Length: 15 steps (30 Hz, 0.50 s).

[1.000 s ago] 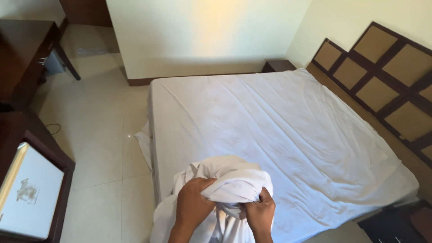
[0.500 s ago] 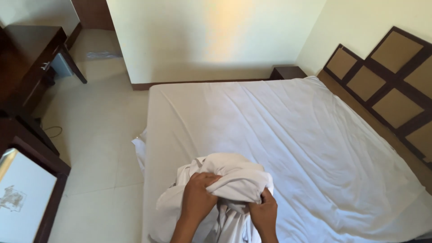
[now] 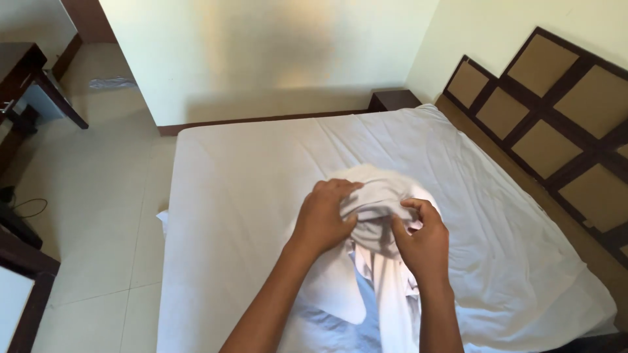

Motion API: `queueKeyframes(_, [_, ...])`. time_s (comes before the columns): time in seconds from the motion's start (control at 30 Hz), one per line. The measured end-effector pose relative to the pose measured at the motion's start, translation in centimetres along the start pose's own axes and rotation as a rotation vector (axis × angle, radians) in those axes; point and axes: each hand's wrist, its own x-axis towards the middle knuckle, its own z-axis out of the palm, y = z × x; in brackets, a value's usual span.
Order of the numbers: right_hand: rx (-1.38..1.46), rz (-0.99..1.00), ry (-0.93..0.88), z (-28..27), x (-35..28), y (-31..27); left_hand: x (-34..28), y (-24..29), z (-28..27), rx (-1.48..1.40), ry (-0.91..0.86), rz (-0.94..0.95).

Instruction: The person smooths a white bedsheet over a mattress, tucks the edges, and then picks up a white cloth from a nearby chair. They place the cloth on the bed and fold it into a compact bundle.

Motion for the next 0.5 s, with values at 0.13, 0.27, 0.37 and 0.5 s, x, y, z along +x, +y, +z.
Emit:
queueKeyframes(0.13, [0.16,-0.026,-0.043,-1.1,-0.5,-0.8,-0.3,0.0,1.2,-0.002,-0.118,-0.024])
queueKeyframes(0.27, [0.188,0.032,-0.05,-1.6,-1.8,1.0,-2.4,-0.4,2.3,-0.07,-0.105,0.01])
queueKeyframes(0.37, [0.258,0.056,-0.055,-1.7,-3.2,3.6,-4.6,-1.0,2.7,-0.114,-0.136,0.04])
queueKeyframes(0.5, [0.302,0.172,-0.031,-1.7,-5.9,4.6,-7.3,-2.1,2.1,-0.141,-0.237,-0.036])
